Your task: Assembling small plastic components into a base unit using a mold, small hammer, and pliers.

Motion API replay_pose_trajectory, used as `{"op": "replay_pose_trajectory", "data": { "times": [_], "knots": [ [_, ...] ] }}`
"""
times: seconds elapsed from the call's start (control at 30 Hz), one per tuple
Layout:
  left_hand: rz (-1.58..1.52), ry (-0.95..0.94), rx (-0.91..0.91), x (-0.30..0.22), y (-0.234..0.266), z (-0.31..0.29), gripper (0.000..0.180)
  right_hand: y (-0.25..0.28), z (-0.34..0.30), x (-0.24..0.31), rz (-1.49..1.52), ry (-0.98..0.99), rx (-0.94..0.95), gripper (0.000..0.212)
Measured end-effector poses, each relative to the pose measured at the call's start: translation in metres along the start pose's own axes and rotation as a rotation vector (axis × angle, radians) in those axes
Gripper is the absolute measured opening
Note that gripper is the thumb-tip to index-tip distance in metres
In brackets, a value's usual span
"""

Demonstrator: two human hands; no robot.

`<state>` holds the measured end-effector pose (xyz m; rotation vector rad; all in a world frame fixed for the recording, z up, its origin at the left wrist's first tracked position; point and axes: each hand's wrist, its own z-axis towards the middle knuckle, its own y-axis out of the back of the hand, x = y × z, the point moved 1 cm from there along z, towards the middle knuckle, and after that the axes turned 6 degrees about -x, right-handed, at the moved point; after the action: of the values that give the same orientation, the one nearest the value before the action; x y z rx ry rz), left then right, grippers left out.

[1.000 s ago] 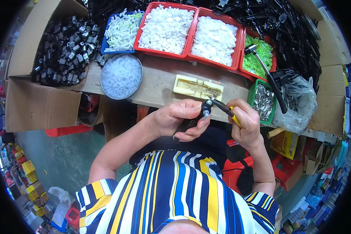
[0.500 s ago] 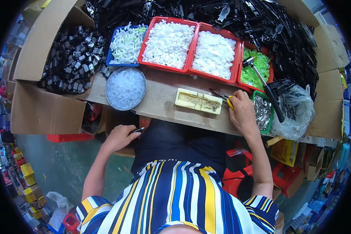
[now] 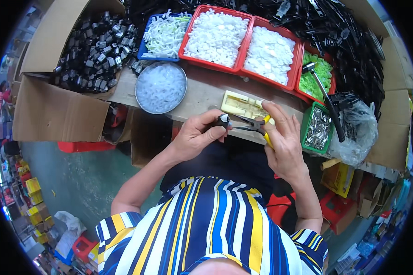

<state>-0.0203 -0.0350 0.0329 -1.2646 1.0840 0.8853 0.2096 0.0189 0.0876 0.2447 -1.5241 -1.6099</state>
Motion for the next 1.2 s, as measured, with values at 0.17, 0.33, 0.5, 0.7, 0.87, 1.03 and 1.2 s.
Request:
{"op": "replay_pose_trajectory", "data": {
  "times": [0.17,0.33,0.5,0.7,0.87,1.03,1.2],
  "knots": [
    [0.146,-0.021,0.015,-0.004,-0.011,0.003,0.025,0.003,-0.004,0.002,-0.093,0.042,0.014,0.035],
    [0.244,-0.034,0.035,-0.004,-0.014,0.007,0.027,-0.001,-0.008,-0.003,-0.050,0.083,-0.047,0.028],
    [0.235,-0.001,0.054,-0.008,-0.019,0.009,0.026,-0.005,-0.014,-0.005,-0.075,0.078,-0.116,0.018],
    [0.629,0.094,0.043,-0.022,-0.002,0.001,0.024,0.001,-0.003,-0.017,-0.079,0.105,-0.033,0.021],
    [1.302,0.275,0.114,-0.014,0.061,-0.047,0.028,-0.002,0.000,-0.065,-0.245,-0.112,-0.064,0.030],
    [1.514,0.240,0.081,-0.018,0.072,-0.060,0.027,-0.011,0.006,-0.079,-0.360,-0.122,-0.017,0.035],
    [1.181,-0.026,0.029,-0.027,0.028,-0.017,0.021,0.009,0.025,-0.073,-0.154,-0.108,0.073,0.034]
  ]
}}
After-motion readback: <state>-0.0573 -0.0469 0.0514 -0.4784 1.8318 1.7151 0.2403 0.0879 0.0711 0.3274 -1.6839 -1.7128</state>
